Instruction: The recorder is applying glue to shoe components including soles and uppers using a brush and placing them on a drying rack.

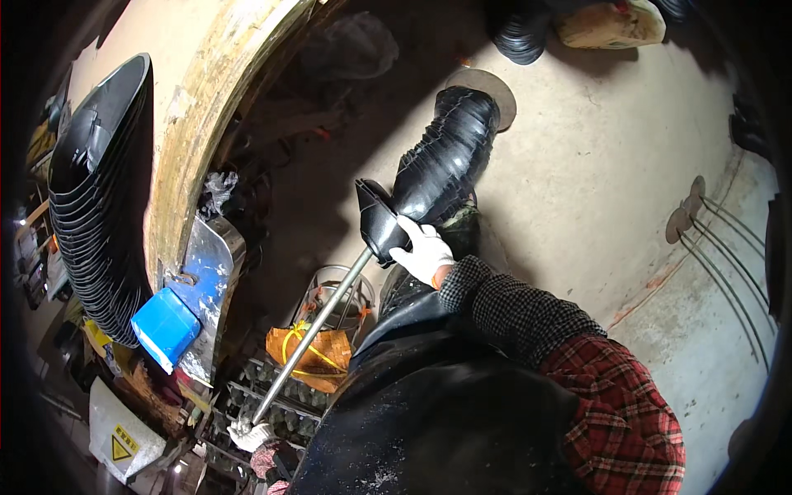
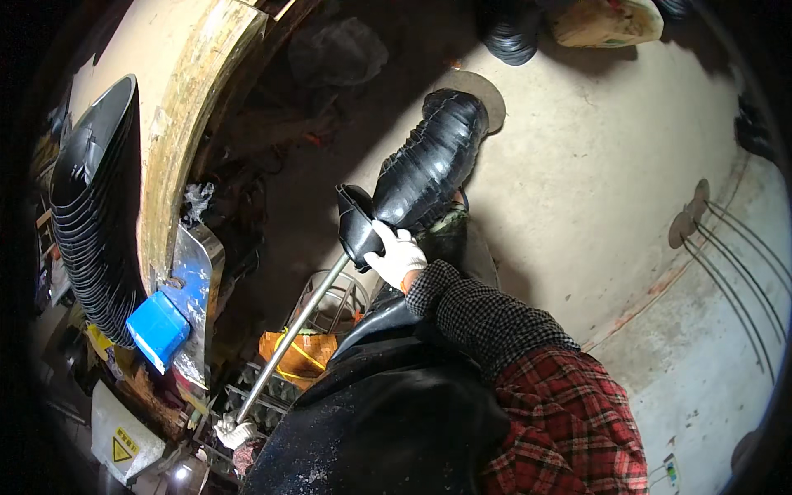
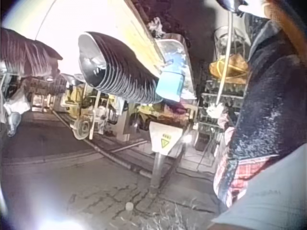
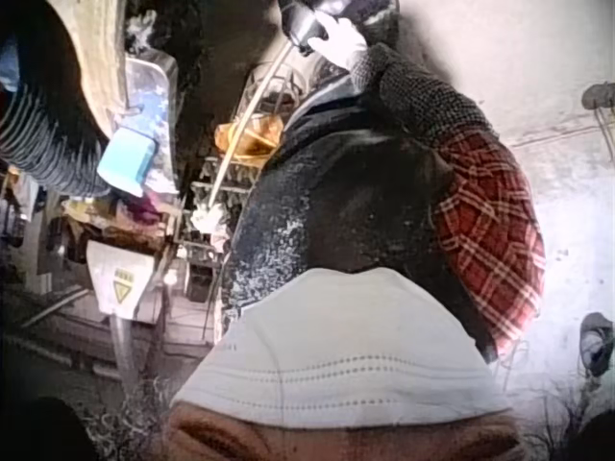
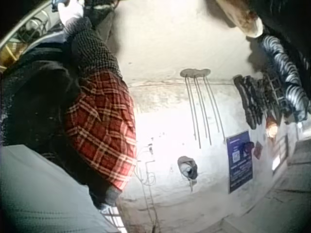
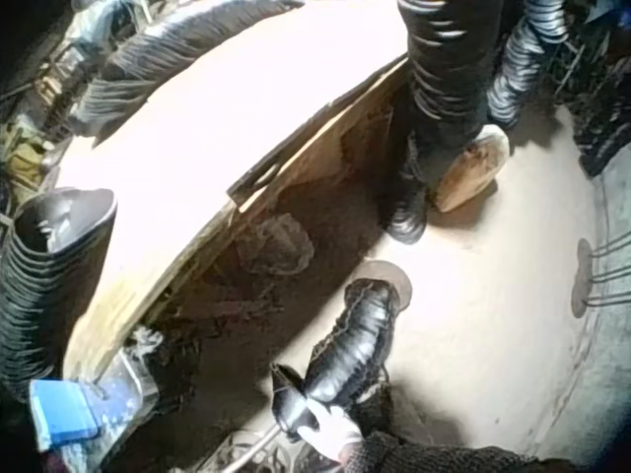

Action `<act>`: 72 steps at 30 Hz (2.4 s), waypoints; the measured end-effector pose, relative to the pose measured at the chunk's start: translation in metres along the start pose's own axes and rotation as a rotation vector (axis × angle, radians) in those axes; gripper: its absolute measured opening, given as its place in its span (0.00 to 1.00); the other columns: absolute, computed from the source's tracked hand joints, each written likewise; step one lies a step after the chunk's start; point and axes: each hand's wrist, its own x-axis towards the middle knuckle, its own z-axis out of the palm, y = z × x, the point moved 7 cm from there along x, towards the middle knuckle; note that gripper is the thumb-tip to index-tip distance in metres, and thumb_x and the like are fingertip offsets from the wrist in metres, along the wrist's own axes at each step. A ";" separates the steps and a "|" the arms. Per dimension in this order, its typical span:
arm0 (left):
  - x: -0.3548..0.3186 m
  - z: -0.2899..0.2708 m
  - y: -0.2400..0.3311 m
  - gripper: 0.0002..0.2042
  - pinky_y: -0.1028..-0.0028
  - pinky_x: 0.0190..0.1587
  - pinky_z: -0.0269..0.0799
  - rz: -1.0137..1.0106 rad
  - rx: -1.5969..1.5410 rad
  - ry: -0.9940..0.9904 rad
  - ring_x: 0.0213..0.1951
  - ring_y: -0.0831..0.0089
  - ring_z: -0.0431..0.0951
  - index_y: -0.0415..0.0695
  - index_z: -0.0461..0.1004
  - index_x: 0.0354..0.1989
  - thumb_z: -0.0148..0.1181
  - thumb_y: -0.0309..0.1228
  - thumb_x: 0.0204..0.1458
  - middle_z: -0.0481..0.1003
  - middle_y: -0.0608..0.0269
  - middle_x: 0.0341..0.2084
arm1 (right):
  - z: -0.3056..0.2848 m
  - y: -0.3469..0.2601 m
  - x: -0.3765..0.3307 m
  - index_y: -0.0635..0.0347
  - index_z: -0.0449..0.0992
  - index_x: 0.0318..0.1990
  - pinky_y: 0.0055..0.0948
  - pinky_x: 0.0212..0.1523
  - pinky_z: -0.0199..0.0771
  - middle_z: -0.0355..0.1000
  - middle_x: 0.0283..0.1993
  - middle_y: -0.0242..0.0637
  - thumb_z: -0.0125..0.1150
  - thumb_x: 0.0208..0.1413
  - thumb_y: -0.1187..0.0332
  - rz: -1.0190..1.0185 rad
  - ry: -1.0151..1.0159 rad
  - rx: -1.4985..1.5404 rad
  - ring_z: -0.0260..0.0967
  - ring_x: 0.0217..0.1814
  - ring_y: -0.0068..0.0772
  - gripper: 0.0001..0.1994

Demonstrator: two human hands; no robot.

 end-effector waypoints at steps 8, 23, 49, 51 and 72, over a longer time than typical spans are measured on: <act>-0.026 0.012 -0.005 0.16 0.76 0.26 0.61 0.031 0.074 0.202 0.16 0.77 0.58 0.52 0.60 0.18 0.54 0.38 0.57 0.58 0.74 0.13 | -0.007 0.015 0.014 0.53 0.66 0.59 0.40 0.57 0.67 0.68 0.52 0.49 0.64 0.49 0.54 0.000 0.187 0.049 0.67 0.55 0.50 0.30; -0.020 0.005 -0.006 0.16 0.72 0.31 0.66 -0.125 -0.034 0.030 0.16 0.75 0.60 0.51 0.61 0.18 0.53 0.40 0.56 0.59 0.73 0.12 | 0.003 0.051 0.002 0.66 0.51 0.64 0.39 0.53 0.71 0.76 0.46 0.49 0.63 0.50 0.55 0.198 0.320 0.233 0.73 0.50 0.51 0.40; -0.029 0.077 0.007 0.16 0.78 0.23 0.60 -0.011 0.044 0.252 0.14 0.79 0.58 0.52 0.59 0.17 0.48 0.37 0.58 0.57 0.74 0.10 | -0.019 0.017 0.041 0.65 0.44 0.70 0.32 0.57 0.66 0.76 0.46 0.46 0.63 0.50 0.53 0.119 0.018 0.290 0.72 0.53 0.41 0.46; -0.032 0.084 0.005 0.16 0.78 0.22 0.60 -0.058 0.023 0.205 0.13 0.79 0.57 0.53 0.59 0.17 0.48 0.37 0.58 0.57 0.74 0.10 | -0.019 0.019 0.042 0.65 0.44 0.70 0.32 0.58 0.66 0.76 0.46 0.46 0.63 0.50 0.53 0.117 0.019 0.288 0.71 0.54 0.42 0.46; -0.070 0.179 0.042 0.16 0.81 0.19 0.53 -0.025 -0.170 -0.105 0.12 0.80 0.52 0.51 0.58 0.20 0.53 0.36 0.59 0.54 0.73 0.11 | -0.026 -0.010 -0.006 0.61 0.72 0.50 0.38 0.58 0.65 0.70 0.53 0.52 0.61 0.49 0.44 -0.027 0.017 0.364 0.67 0.58 0.47 0.30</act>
